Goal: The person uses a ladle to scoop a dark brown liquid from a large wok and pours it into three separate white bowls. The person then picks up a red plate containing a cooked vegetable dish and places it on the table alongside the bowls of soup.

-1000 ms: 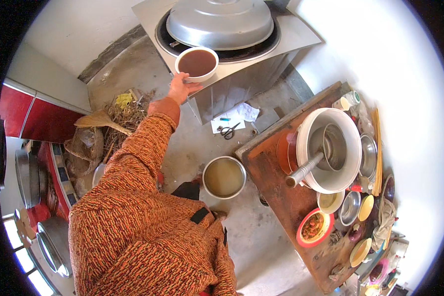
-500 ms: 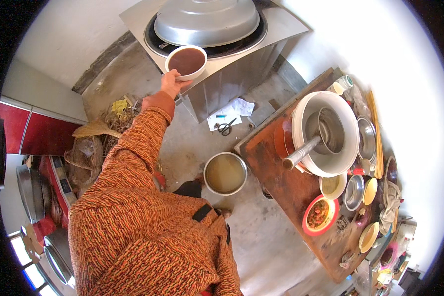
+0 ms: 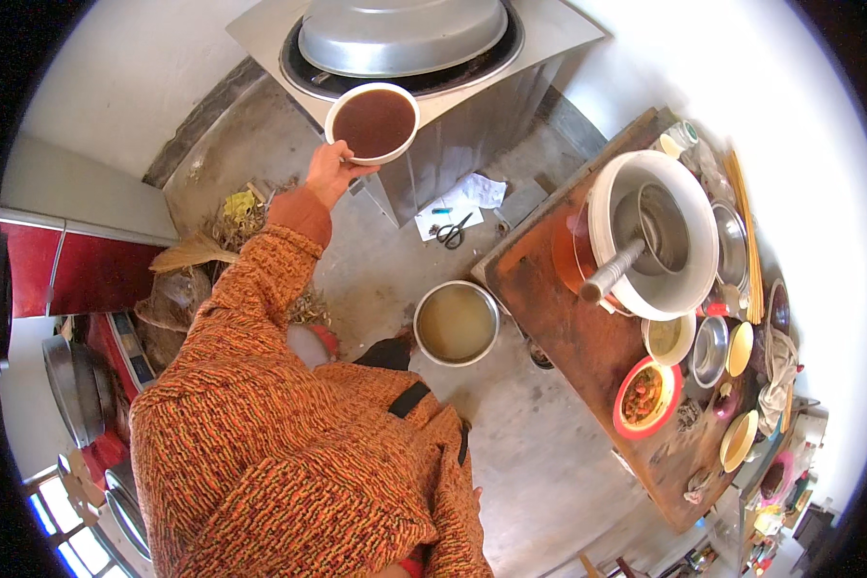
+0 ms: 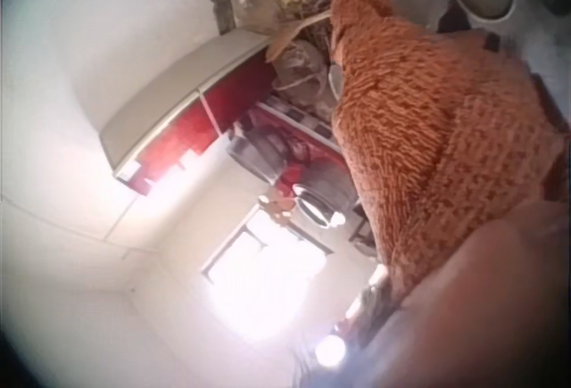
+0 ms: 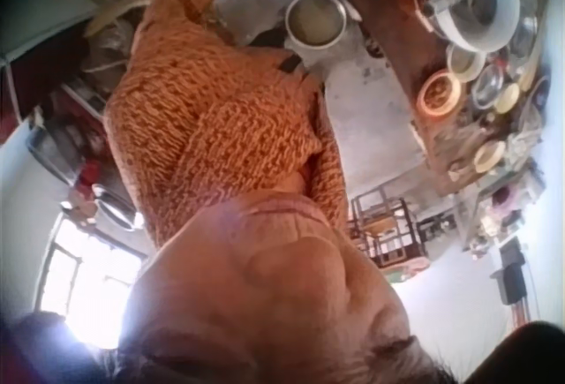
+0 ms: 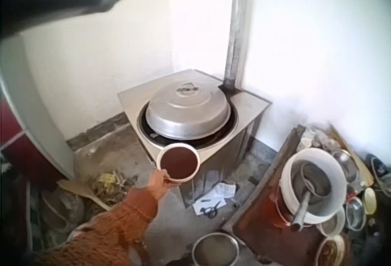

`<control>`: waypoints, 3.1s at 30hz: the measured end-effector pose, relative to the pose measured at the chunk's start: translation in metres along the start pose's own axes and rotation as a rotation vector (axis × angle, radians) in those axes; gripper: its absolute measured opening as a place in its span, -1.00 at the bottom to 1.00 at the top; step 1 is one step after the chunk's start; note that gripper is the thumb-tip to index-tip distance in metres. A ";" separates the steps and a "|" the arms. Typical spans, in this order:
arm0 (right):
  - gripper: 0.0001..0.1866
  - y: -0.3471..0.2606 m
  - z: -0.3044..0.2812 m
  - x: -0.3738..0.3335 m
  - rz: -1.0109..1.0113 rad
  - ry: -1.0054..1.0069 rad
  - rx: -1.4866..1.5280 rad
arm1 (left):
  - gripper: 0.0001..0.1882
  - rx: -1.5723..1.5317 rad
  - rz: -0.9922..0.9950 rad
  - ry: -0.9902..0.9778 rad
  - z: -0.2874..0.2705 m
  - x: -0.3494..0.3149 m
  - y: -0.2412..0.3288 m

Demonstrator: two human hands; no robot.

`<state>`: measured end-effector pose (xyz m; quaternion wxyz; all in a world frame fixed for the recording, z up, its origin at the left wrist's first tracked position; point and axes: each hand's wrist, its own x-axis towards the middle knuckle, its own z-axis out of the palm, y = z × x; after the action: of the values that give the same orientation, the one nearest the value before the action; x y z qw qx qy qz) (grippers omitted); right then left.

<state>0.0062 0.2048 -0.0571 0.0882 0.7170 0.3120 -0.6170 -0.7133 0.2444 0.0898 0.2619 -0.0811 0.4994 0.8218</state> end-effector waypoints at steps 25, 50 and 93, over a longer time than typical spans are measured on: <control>-0.03 0.160 -0.112 0.000 0.116 0.226 0.704 | -0.46 0.365 -0.579 -0.544 0.079 -0.349 -0.193; -0.53 0.115 -0.375 0.034 -0.414 0.234 0.651 | -0.41 0.471 -0.904 -0.948 0.322 -0.548 -0.434; 0.06 -0.469 -0.663 0.113 -1.091 0.516 -1.026 | -0.30 0.475 -0.792 -0.716 0.565 -0.570 -0.742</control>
<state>0.3005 0.9531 0.1055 0.0177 0.4532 0.8756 -0.1665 0.2229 0.8033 0.0129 0.7126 0.0821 0.4820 0.5031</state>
